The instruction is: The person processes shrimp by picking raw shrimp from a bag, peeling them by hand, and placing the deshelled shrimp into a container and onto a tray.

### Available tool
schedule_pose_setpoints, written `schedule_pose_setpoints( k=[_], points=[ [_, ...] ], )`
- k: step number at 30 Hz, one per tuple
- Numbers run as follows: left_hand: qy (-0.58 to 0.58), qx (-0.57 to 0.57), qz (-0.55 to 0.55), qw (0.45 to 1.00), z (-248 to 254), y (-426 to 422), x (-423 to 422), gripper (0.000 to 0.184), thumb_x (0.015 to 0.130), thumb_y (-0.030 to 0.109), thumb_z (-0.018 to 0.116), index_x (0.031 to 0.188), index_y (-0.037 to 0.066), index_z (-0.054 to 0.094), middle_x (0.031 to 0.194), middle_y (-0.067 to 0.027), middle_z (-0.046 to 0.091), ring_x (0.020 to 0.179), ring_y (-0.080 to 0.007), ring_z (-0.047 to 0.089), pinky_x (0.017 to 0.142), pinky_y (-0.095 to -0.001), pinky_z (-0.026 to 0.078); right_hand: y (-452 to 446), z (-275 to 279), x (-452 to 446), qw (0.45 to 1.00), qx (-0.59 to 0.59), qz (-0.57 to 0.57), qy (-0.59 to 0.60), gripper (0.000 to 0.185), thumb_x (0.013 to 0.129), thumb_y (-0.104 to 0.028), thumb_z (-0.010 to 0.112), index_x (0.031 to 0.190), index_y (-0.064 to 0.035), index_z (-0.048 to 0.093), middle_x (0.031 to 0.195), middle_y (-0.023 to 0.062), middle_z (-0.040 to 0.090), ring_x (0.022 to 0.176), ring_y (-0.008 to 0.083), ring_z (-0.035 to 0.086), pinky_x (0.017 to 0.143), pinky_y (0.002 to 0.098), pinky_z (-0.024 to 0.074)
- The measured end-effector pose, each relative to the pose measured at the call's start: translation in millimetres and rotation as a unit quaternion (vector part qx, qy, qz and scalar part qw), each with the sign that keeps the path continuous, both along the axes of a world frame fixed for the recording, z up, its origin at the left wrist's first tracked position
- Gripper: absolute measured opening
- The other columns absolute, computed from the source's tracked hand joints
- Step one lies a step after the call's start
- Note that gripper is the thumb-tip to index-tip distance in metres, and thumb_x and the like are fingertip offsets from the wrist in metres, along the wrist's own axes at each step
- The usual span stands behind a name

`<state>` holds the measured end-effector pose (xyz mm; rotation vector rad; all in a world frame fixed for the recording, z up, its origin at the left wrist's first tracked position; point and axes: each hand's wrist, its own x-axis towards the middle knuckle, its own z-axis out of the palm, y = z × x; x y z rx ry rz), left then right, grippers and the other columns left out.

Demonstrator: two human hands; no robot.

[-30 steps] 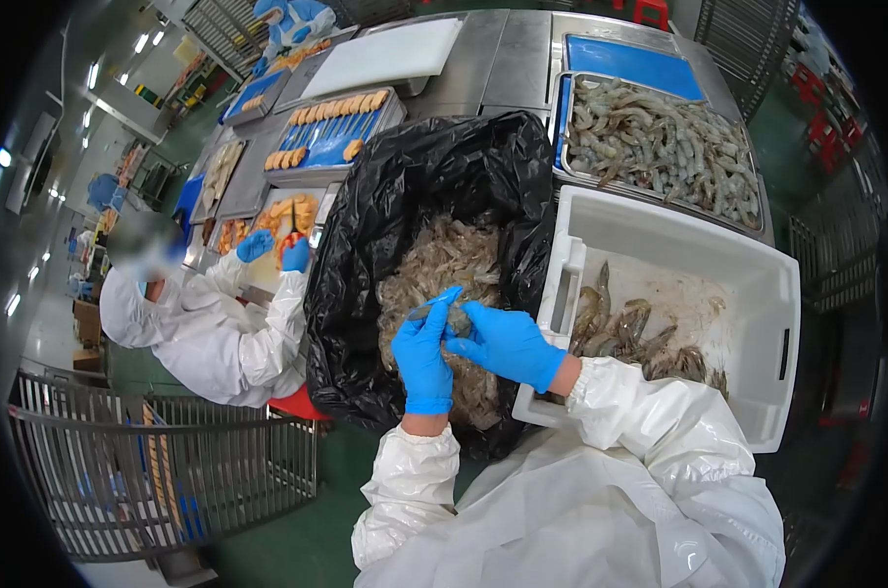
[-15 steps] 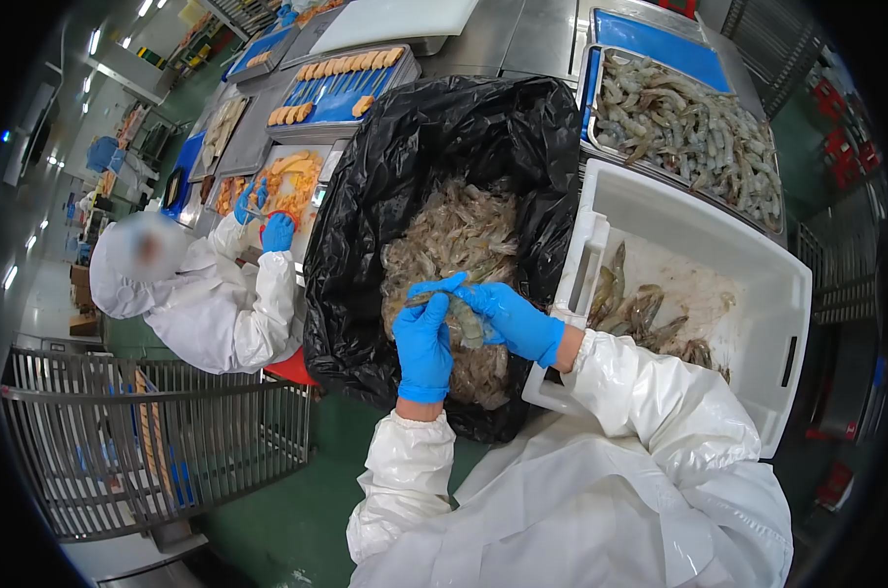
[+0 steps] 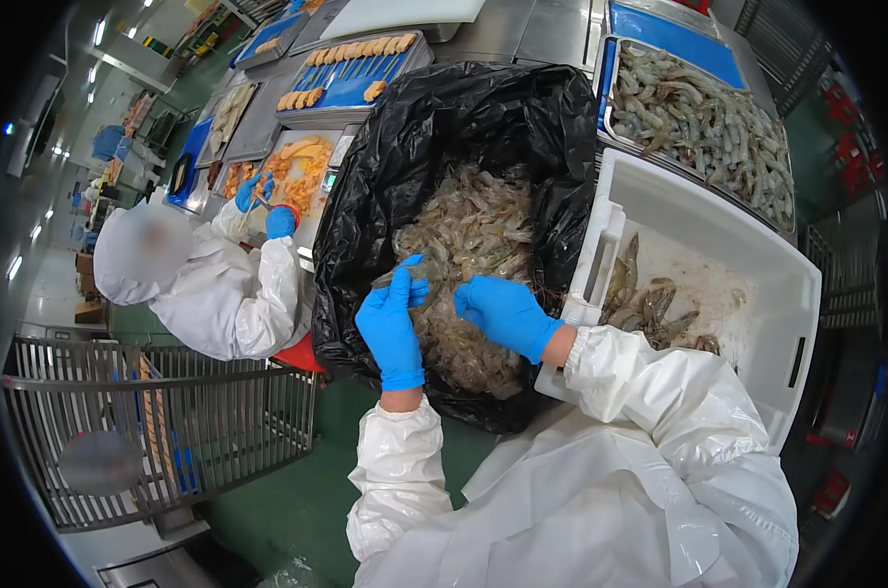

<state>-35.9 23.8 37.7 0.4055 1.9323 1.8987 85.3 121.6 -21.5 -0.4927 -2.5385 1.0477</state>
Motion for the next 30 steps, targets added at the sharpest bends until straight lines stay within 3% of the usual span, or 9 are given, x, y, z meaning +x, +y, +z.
schedule_pose_setpoints(
  k=[3,6,10,15,18,21,25,28,30],
  points=[
    [0.103,-0.050,0.012,0.993,3.2,-3.9,2.0,0.016,0.088,0.013,0.065,0.098,0.001,0.071,0.082,-0.0034,0.066,0.070,-0.0072,0.057,0.064,-0.0228,0.045,1.0,33.1,-5.7,0.973,0.020,0.040,-0.227,0.031,0.079,-0.042,0.065,0.092,-0.0130,0.062,0.085,0.0080,0.062,0.083,0.0280,0.060,0.070,0.0397,0.0460],
    [0.341,-0.140,0.008,0.930,-2.6,-8.4,3.4,0.013,0.085,0.008,0.067,0.095,0.000,0.070,0.086,-0.0021,0.065,0.067,-0.0059,0.050,0.063,-0.0225,0.042,-5.5,33.5,-1.9,0.986,0.154,-0.062,0.014,0.049,0.075,-0.047,0.066,0.097,-0.0039,0.061,0.085,0.0118,0.059,0.084,0.0274,0.057,0.077,0.0420,0.0400],
    [0.260,-0.142,-0.081,0.952,6.3,-6.2,29.2,0.012,0.087,0.007,0.065,0.092,-0.002,0.070,0.081,-0.0024,0.065,0.070,-0.0057,0.054,0.062,-0.0216,0.044,-6.9,38.0,1.3,0.979,0.163,-0.027,0.116,0.007,0.076,-0.014,0.056,0.077,-0.0073,0.058,0.069,0.0096,0.057,0.068,0.0277,0.056,0.064,0.0390,0.0403],
    [0.100,-0.136,-0.192,0.967,17.5,12.8,29.3,0.018,0.091,0.014,0.060,0.093,-0.002,0.069,0.086,-0.0062,0.069,0.067,-0.0079,0.058,0.061,-0.0213,0.046,-3.3,46.6,60.4,0.950,0.231,0.045,0.203,0.014,0.073,-0.022,0.059,0.062,-0.0126,0.057,0.061,0.0054,0.054,0.063,0.0235,0.055,0.064,0.0343,0.0417],
    [0.071,-0.114,-0.240,0.961,46.0,56.6,52.9,0.025,0.093,0.020,0.056,0.097,-0.003,0.067,0.100,-0.0117,0.069,0.071,-0.0114,0.063,0.062,-0.0216,0.049,48.3,52.4,140.2,0.981,0.188,-0.039,-0.009,0.017,0.067,-0.020,0.061,0.053,-0.0160,0.054,0.056,0.0057,0.053,0.061,0.0255,0.057,0.059,0.0368,0.0449],
    [0.052,-0.061,-0.317,0.945,68.1,125.5,88.6,0.031,0.095,0.025,0.053,0.106,-0.002,0.065,0.109,-0.0117,0.067,0.078,-0.0106,0.064,0.065,-0.0199,0.048,117.0,-45.9,196.2,0.917,0.222,-0.319,-0.093,0.005,0.072,-0.011,0.059,0.068,-0.0094,0.059,0.069,0.0122,0.060,0.069,0.0298,0.061,0.064,0.0397,0.0455],
    [-0.040,0.045,-0.396,0.916,65.1,250.7,148.4,0.039,0.096,0.027,0.052,0.121,-0.002,0.056,0.122,-0.0119,0.060,0.090,-0.0139,0.065,0.069,-0.0226,0.051,158.9,-132.2,219.9,0.902,0.360,-0.182,-0.152,0.012,0.077,-0.011,0.055,0.082,-0.0093,0.066,0.082,0.0098,0.063,0.081,0.0264,0.062,0.073,0.0362,0.0463],
    [-0.061,0.105,-0.439,0.890,61.9,345.5,194.2,0.039,0.096,0.028,0.052,0.124,0.001,0.056,0.115,-0.0063,0.063,0.095,-0.0114,0.062,0.075,-0.0221,0.047,163.6,-159.3,224.3,0.940,0.255,-0.144,-0.173,0.018,0.078,-0.012,0.052,0.089,-0.0060,0.065,0.098,0.0141,0.063,0.094,0.0299,0.060,0.089,0.0398,0.0436],
    [0.103,0.044,-0.394,0.912,54.9,407.2,213.8,0.036,0.096,0.027,0.052,0.122,0.004,0.060,0.109,-0.0048,0.064,0.096,-0.0085,0.058,0.078,-0.0218,0.044,156.6,-192.0,221.8,0.927,0.292,-0.185,-0.147,0.016,0.076,-0.015,0.055,0.083,-0.0059,0.067,0.095,0.0171,0.063,0.094,0.0352,0.059,0.093,0.0457,0.0429]
  ],
)
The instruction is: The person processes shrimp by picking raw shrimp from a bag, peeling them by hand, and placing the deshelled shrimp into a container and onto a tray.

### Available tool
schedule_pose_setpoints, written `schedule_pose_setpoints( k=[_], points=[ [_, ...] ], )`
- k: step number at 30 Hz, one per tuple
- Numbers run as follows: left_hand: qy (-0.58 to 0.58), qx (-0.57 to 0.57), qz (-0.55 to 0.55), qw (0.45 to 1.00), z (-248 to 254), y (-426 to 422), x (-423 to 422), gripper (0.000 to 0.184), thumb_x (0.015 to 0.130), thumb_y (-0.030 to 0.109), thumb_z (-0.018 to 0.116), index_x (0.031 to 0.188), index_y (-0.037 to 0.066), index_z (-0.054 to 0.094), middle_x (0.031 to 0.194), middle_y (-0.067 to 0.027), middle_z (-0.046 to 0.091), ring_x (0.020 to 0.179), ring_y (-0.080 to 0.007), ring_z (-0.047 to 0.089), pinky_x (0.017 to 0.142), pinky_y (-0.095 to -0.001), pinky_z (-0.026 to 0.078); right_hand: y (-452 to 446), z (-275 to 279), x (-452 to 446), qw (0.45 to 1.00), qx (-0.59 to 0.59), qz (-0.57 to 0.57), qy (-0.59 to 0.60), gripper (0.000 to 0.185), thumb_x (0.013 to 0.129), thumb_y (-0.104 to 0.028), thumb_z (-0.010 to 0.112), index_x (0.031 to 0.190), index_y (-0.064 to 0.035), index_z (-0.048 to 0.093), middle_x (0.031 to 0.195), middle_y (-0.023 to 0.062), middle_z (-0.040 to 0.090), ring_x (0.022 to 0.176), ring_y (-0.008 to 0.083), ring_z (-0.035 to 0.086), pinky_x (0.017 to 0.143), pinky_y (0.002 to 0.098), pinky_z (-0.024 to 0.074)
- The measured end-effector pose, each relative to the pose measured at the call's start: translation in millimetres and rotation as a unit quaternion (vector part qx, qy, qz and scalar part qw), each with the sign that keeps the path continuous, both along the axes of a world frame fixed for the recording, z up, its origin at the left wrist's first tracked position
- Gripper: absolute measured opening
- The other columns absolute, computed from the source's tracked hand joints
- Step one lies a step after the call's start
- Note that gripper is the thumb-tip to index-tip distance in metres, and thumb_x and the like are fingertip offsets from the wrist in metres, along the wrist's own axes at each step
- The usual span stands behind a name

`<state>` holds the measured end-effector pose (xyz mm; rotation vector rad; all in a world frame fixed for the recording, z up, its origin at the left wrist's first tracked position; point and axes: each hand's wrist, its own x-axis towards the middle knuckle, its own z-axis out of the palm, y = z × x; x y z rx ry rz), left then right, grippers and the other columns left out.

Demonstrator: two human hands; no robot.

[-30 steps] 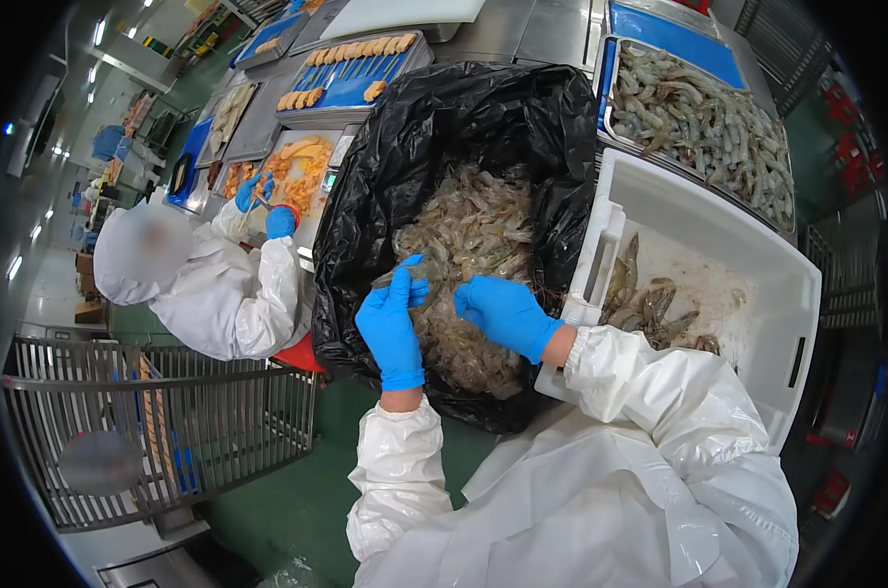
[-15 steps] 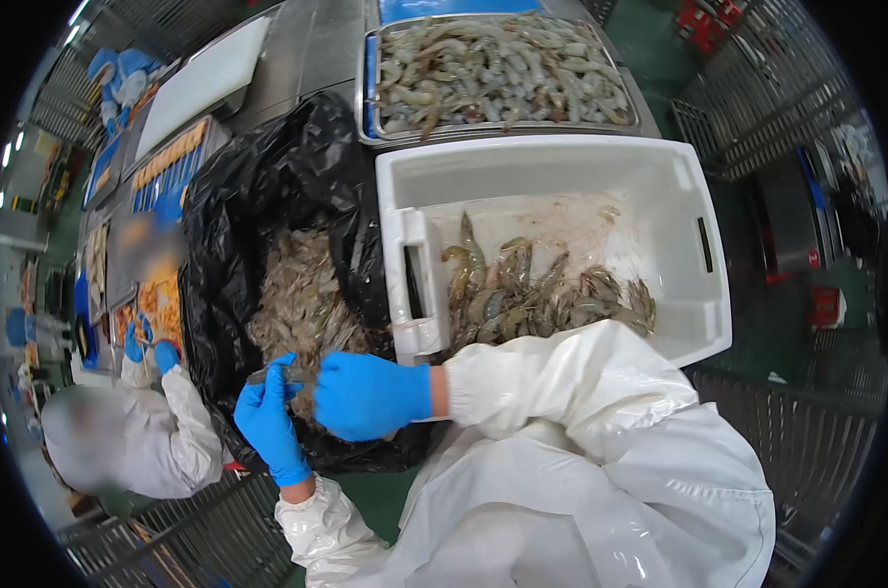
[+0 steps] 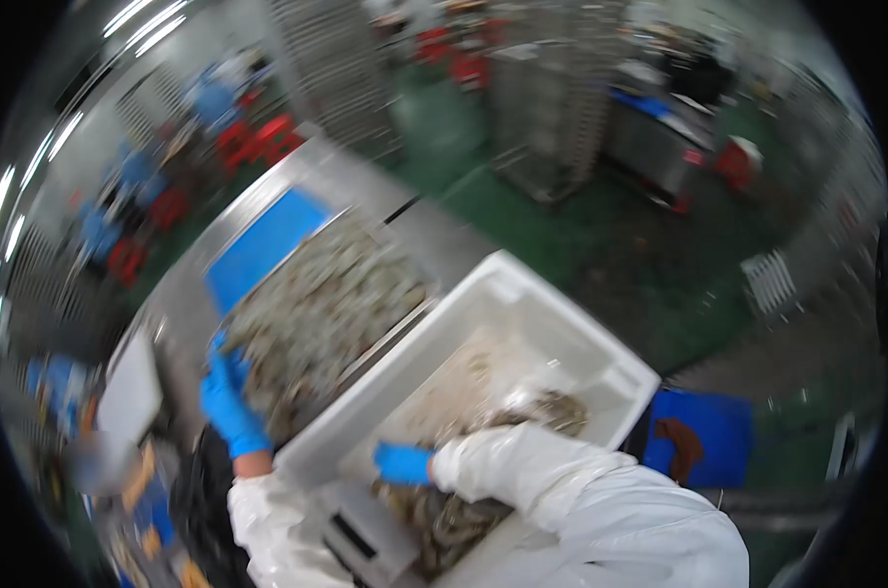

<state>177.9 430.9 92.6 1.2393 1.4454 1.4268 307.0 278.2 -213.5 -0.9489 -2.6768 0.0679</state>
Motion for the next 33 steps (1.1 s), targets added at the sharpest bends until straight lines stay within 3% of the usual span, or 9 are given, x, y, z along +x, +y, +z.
schedule_pose_setpoints(
  k=[4,9,12,15,19,25,27,30,33],
  points=[
    [0.130,0.197,-0.080,0.969,-38.2,105.6,43.1,0.034,0.095,0.026,0.054,0.116,0.001,0.063,0.108,-0.0074,0.066,0.092,-0.0147,0.059,0.083,-0.0296,0.046,-13.6,-25.7,10.2,0.991,0.057,-0.023,0.119,0.012,0.068,-0.021,0.059,0.065,-0.0101,0.063,0.068,0.0119,0.062,0.067,0.0320,0.058,0.068,0.0415,0.0459],
    [0.501,-0.029,-0.174,0.847,-63.8,132.5,79.6,0.032,0.091,0.013,0.054,0.121,0.003,0.059,0.118,-0.0188,0.061,0.111,-0.0259,0.057,0.096,-0.0348,0.041,-19.8,-7.9,39.6,0.966,-0.182,-0.097,0.155,0.011,0.075,-0.018,0.058,0.076,-0.0073,0.061,0.067,0.0164,0.061,0.060,0.0388,0.060,0.051,0.0466,0.0471],
    [0.554,0.229,-0.137,0.789,-62.6,108.9,80.1,0.040,0.085,0.005,0.057,0.125,0.003,0.055,0.127,-0.0211,0.054,0.120,-0.0322,0.050,0.103,-0.0381,0.036,-24.0,57.6,72.3,0.942,-0.249,-0.192,0.121,0.015,0.081,-0.020,0.056,0.080,-0.0056,0.060,0.073,0.0129,0.063,0.068,0.0353,0.062,0.057,0.0454,0.0491],
    [0.473,0.288,-0.161,0.817,-16.2,20.7,85.2,0.042,0.083,0.001,0.058,0.124,0.001,0.054,0.122,-0.0177,0.058,0.116,-0.0287,0.052,0.102,-0.0391,0.038,-17.7,105.4,90.2,0.897,-0.226,-0.321,0.202,0.019,0.083,-0.022,0.057,0.094,-0.0063,0.059,0.079,0.0154,0.064,0.063,0.0356,0.063,0.052,0.0444,0.0495],
    [0.307,-0.141,-0.291,0.895,29.4,-111.9,48.5,0.031,0.094,0.025,0.055,0.104,-0.002,0.066,0.086,-0.0106,0.069,0.061,-0.0116,0.057,0.057,-0.0261,0.046,-12.9,165.4,89.2,0.899,-0.061,-0.308,0.306,0.031,0.088,-0.021,0.053,0.114,-0.0058,0.056,0.088,0.0134,0.063,0.072,0.0320,0.063,0.057,0.0412,0.0506],
    [-0.192,-0.203,-0.219,0.935,-28.8,-203.9,-27.2,0.037,0.098,0.031,0.047,0.109,-0.003,0.059,0.092,-0.0040,0.059,0.078,-0.0128,0.053,0.067,-0.0256,0.042,-34.0,217.1,10.5,0.947,0.014,-0.081,0.309,0.030,0.091,-0.023,0.052,0.115,-0.0062,0.058,0.090,0.0125,0.064,0.078,0.0254,0.063,0.063,0.0365,0.0500],
    [-0.205,-0.185,-0.144,0.950,-22.9,-230.6,-42.0,0.046,0.097,0.031,0.050,0.126,-0.005,0.049,0.115,-0.0094,0.061,0.100,-0.0178,0.058,0.085,-0.0307,0.046,-51.4,241.1,-18.5,0.731,-0.434,-0.032,0.525,0.027,0.092,-0.030,0.052,0.099,-0.0077,0.066,0.081,0.0101,0.066,0.069,0.0177,0.059,0.058,0.0359,0.0479],
    [-0.177,-0.100,-0.012,0.979,-36.7,-268.7,-73.8,0.030,0.094,0.022,0.052,0.111,0.001,0.065,0.091,0.0001,0.064,0.074,-0.0052,0.053,0.065,-0.0201,0.042,-65.5,284.2,-40.2,0.691,-0.636,-0.085,0.332,0.033,0.091,-0.041,0.057,0.098,-0.0111,0.068,0.074,0.0010,0.064,0.061,0.0082,0.052,0.052,0.0280,0.0450],
    [-0.199,-0.102,0.080,0.971,-23.8,-303.8,-106.3,0.033,0.095,0.024,0.051,0.113,0.000,0.064,0.094,-0.0022,0.065,0.075,-0.0053,0.056,0.067,-0.0194,0.044,-78.8,273.9,-80.2,0.851,-0.427,-0.009,0.305,0.062,0.091,-0.047,0.053,0.137,-0.0085,0.039,0.103,0.0142,0.066,0.094,0.0272,0.065,0.080,0.0346,0.0505]
  ],
)
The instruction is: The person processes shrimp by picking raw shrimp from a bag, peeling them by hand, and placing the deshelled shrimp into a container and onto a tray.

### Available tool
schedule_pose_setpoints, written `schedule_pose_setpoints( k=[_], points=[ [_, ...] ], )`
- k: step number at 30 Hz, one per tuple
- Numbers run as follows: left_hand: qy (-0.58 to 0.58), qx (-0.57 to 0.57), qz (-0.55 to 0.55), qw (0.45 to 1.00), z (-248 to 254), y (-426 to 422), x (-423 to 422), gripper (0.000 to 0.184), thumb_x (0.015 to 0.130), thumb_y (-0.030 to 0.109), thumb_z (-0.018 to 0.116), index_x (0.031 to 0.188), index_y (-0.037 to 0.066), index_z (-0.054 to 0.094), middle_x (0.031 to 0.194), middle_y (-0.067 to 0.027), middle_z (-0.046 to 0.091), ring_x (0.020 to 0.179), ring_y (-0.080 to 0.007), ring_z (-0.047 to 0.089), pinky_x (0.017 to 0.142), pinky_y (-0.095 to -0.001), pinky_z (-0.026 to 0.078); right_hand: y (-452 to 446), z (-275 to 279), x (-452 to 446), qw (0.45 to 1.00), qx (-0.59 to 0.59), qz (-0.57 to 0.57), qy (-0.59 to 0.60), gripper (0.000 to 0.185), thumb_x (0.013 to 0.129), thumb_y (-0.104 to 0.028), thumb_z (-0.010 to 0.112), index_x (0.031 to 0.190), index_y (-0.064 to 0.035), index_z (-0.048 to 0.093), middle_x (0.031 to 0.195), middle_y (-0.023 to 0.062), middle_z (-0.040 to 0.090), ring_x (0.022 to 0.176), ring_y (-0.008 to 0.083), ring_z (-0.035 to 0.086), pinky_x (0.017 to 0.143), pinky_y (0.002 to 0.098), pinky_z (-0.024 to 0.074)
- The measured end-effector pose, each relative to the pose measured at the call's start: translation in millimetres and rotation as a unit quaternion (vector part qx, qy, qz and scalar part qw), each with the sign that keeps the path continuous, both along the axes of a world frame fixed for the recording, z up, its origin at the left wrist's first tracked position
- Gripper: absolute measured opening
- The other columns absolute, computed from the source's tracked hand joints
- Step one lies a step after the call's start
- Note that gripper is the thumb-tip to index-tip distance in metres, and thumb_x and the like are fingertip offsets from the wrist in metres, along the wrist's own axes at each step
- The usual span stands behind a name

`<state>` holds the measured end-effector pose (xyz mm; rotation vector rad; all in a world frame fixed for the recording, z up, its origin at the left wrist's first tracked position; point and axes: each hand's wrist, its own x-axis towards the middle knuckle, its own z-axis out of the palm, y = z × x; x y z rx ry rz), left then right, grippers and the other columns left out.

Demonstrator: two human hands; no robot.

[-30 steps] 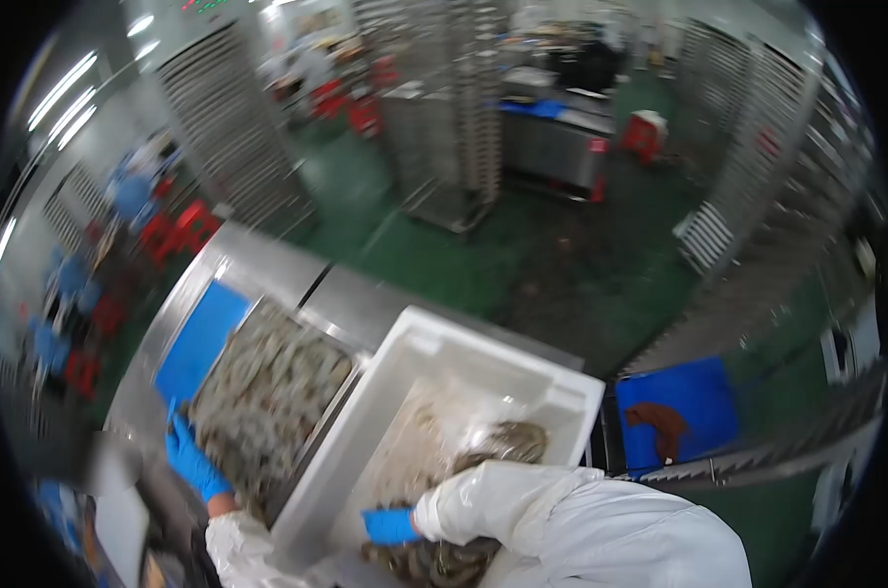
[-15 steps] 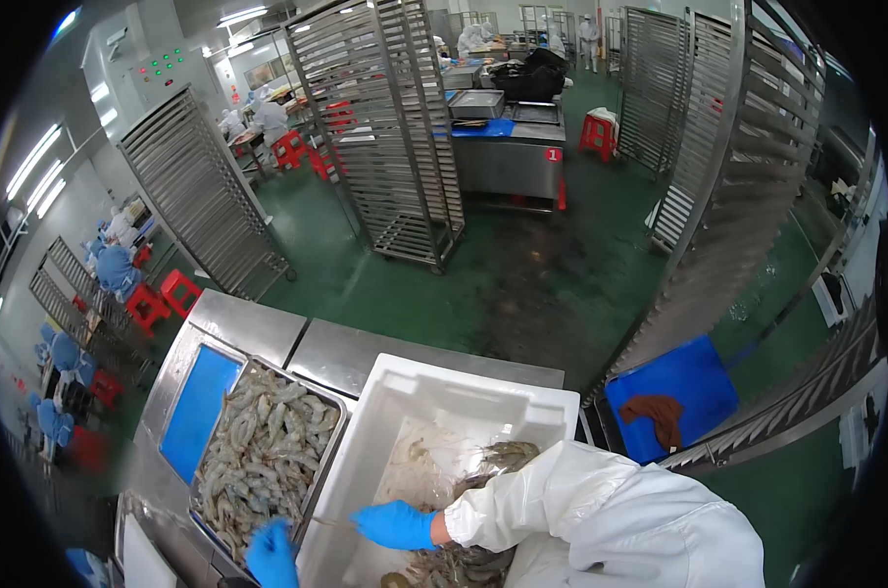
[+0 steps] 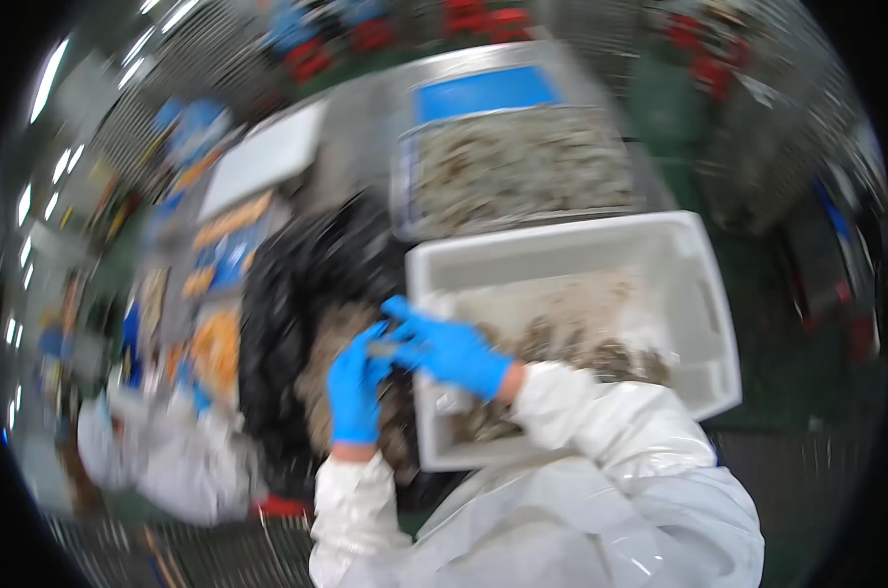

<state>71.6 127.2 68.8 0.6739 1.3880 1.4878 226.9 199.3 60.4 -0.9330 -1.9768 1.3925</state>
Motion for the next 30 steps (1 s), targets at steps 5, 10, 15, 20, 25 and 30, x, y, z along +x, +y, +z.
schedule_pose_setpoints(
  k=[5,10,15,20,25,30],
  points=[
    [-0.009,0.014,0.071,0.997,-24.2,-43.4,-41.6,0.030,0.095,0.024,0.054,0.112,0.001,0.064,0.091,-0.0046,0.066,0.067,-0.0084,0.059,0.062,-0.0207,0.049,-0.4,-35.9,-45.3,0.981,0.025,0.180,0.073,0.047,0.096,-0.036,0.049,0.135,-0.0095,0.045,0.118,0.0100,0.062,0.106,0.0238,0.061,0.090,0.0351,0.0482],
    [0.103,0.011,0.138,0.985,-29.5,-78.6,-52.8,0.024,0.094,0.018,0.056,0.109,0.000,0.065,0.090,-0.0038,0.066,0.066,-0.0077,0.058,0.063,-0.0214,0.048,-37.1,-41.8,-83.9,0.957,-0.100,0.270,-0.041,0.042,0.096,-0.044,0.044,0.117,-0.0101,0.055,0.095,0.0119,0.066,0.081,0.0272,0.064,0.075,0.0362,0.0492],
    [0.216,0.043,0.211,0.952,-29.3,-101.4,-50.7,0.022,0.094,0.014,0.056,0.109,0.001,0.065,0.086,-0.0026,0.065,0.069,-0.0065,0.054,0.062,-0.0212,0.046,-59.6,-52.1,-105.1,0.963,0.020,0.248,-0.100,0.032,0.096,-0.036,0.047,0.099,-0.0086,0.062,0.083,0.0104,0.067,0.069,0.0244,0.065,0.064,0.0336,0.0506],
    [0.126,-0.029,0.197,0.972,-43.4,-111.7,-74.6,0.028,0.095,0.021,0.055,0.110,-0.001,0.064,0.094,-0.0062,0.066,0.075,-0.0098,0.060,0.066,-0.0218,0.048,-80.2,-62.3,-118.9,0.958,0.221,0.153,-0.095,0.027,0.092,-0.031,0.052,0.077,-0.0102,0.061,0.066,0.0079,0.062,0.059,0.0271,0.062,0.056,0.0364,0.0485],
    [-0.099,-0.016,0.153,0.983,-69.1,-114.0,-96.5,0.037,0.096,0.028,0.053,0.112,-0.004,0.061,0.100,-0.0093,0.067,0.079,-0.0126,0.064,0.068,-0.0230,0.050,-78.5,-67.1,-123.7,0.963,0.221,0.157,-0.002,0.020,0.083,-0.027,0.057,0.070,-0.0116,0.059,0.060,0.0111,0.057,0.054,0.0318,0.058,0.051,0.0420,0.0455],
    [-0.187,-0.004,0.190,0.964,-79.6,-107.6,-97.4,0.038,0.097,0.031,0.051,0.112,-0.003,0.061,0.101,-0.0082,0.067,0.075,-0.0111,0.062,0.066,-0.0237,0.050,-66.3,-67.0,-125.2,0.972,0.195,0.130,0.028,0.018,0.081,-0.023,0.059,0.068,-0.0100,0.058,0.059,0.0119,0.056,0.053,0.0319,0.057,0.051,0.0409,0.0452]
  ],
)
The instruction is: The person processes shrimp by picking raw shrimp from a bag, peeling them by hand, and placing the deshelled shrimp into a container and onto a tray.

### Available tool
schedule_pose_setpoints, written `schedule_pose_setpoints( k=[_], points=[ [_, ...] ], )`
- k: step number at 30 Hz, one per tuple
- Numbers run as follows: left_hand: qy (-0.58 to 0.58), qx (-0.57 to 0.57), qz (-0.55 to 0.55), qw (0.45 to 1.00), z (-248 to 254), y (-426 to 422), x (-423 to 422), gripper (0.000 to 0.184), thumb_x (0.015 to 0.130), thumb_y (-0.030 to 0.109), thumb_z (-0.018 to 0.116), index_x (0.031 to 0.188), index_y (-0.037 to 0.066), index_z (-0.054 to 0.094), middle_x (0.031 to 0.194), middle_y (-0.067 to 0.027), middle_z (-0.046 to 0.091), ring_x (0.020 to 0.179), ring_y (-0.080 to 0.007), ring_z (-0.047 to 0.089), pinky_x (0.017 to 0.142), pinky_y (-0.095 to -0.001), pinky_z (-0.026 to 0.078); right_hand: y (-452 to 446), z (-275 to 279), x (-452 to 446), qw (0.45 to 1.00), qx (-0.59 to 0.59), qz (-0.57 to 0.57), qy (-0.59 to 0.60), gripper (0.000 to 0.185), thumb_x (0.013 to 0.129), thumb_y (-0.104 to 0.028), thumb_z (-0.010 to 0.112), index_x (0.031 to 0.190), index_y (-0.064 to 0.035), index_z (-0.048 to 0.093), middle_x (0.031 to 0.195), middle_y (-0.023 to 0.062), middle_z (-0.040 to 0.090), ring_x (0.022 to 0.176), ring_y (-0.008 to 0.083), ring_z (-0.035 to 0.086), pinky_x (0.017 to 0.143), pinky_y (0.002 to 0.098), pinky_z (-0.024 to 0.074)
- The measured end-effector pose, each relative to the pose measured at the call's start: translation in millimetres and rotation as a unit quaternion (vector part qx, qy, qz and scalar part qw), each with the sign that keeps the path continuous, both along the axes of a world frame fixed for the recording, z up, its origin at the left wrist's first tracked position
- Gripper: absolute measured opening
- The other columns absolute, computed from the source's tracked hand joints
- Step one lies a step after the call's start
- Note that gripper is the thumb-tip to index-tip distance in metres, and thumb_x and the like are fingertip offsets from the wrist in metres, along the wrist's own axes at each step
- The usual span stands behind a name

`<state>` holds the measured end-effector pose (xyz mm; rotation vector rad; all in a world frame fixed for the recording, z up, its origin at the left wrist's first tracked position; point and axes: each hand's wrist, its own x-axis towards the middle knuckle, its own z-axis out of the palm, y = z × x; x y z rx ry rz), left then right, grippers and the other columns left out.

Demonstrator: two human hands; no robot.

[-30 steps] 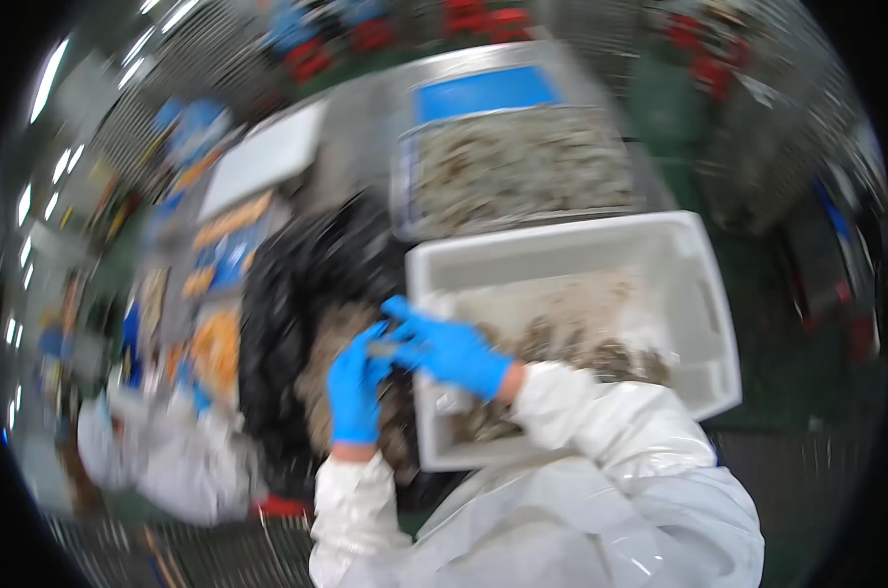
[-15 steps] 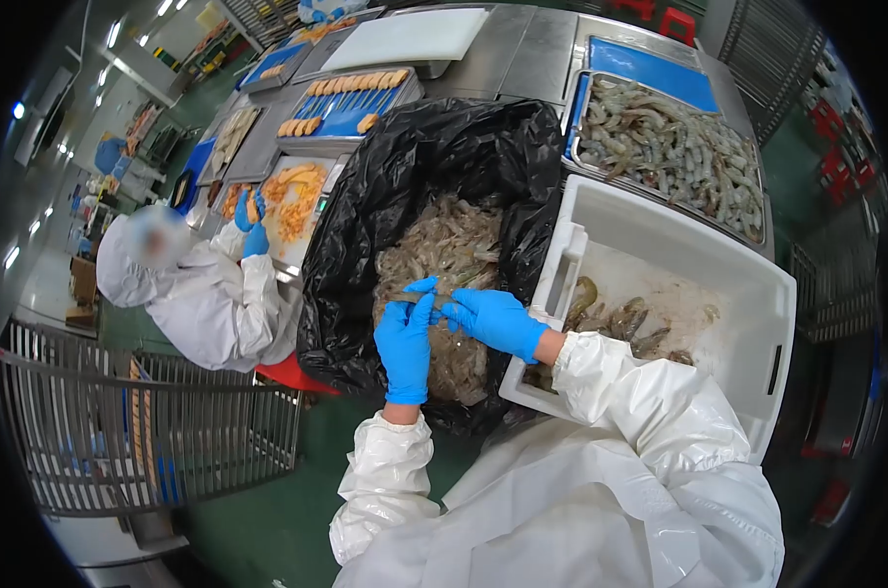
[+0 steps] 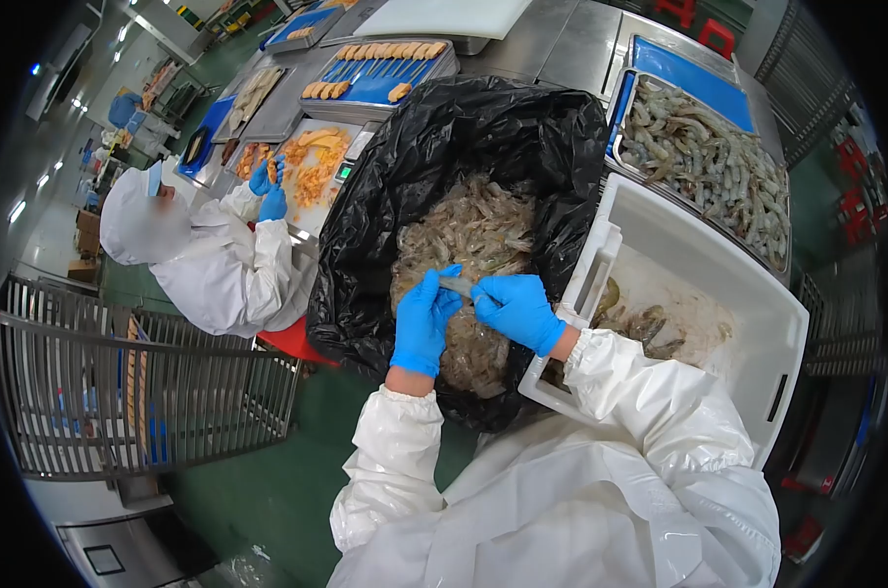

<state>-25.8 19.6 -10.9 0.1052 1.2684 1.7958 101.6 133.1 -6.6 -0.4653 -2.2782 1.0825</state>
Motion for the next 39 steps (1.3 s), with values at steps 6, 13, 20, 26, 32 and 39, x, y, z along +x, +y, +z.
schedule_pose_setpoints(
  k=[6,13,20,26,32,39],
  points=[
    [0.107,-0.037,0.094,0.989,6.2,-7.7,-30.5,0.029,0.097,0.025,0.050,0.107,0.003,0.066,0.096,-0.0056,0.067,0.076,-0.0106,0.061,0.066,-0.0240,0.049,11.7,2.7,2.2,0.999,-0.014,-0.047,0.009,0.019,0.081,-0.024,0.060,0.068,-0.0095,0.059,0.060,0.0115,0.056,0.054,0.0317,0.056,0.052,0.0399,0.0456],
    [0.378,-0.090,0.014,0.921,36.4,-2.5,-8.5,0.022,0.095,0.016,0.054,0.110,0.004,0.066,0.092,-0.0029,0.064,0.074,-0.0074,0.055,0.067,-0.0239,0.047,29.5,17.8,-8.2,0.964,0.254,0.050,-0.058,0.043,0.088,-0.040,0.055,0.117,-0.0079,0.059,0.092,0.0162,0.065,0.085,0.0343,0.062,0.071,0.0449,0.0497],
    [0.485,-0.119,0.006,0.866,26.2,4.9,16.2,0.012,0.091,0.010,0.061,0.084,0.001,0.058,0.075,-0.0027,0.059,0.067,-0.0075,0.050,0.062,-0.0256,0.045,10.5,24.8,-7.2,0.974,0.078,0.094,-0.192,0.032,0.092,-0.037,0.050,0.091,-0.0059,0.056,0.068,0.0146,0.062,0.060,0.0349,0.061,0.054,0.0448,0.0486],
    [0.442,-0.089,0.014,0.893,28.9,11.7,29.1,0.021,0.091,0.010,0.062,0.074,0.001,0.053,0.066,-0.0020,0.054,0.062,-0.0072,0.047,0.057,-0.0262,0.043,3.5,0.6,-0.1,0.989,0.089,0.035,-0.117,0.023,0.091,-0.028,0.050,0.083,-0.0066,0.056,0.063,0.0127,0.060,0.054,0.0317,0.060,0.051,0.0424,0.0477],
    [0.336,-0.073,-0.024,0.939,19.3,8.5,27.1,0.020,0.095,0.017,0.054,0.096,-0.002,0.061,0.085,-0.0040,0.063,0.073,-0.0092,0.056,0.068,-0.0255,0.047,2.4,17.3,4.8,0.951,-0.290,0.018,-0.107,0.017,0.091,-0.018,0.050,0.093,-0.0038,0.060,0.068,0.0094,0.064,0.058,0.0177,0.064,0.055,0.0315,0.0501],
    [0.161,0.012,-0.016,0.987,29.7,13.0,23.4,0.030,0.096,0.023,0.053,0.109,-0.003,0.061,0.093,-0.0058,0.064,0.080,-0.0138,0.061,0.073,-0.0279,0.050,21.0,5.9,11.1,0.954,-0.291,0.061,-0.033,0.021,0.090,-0.023,0.052,0.091,-0.0039,0.060,0.072,0.0129,0.065,0.063,0.0224,0.065,0.062,0.0338,0.0508]
  ],
)
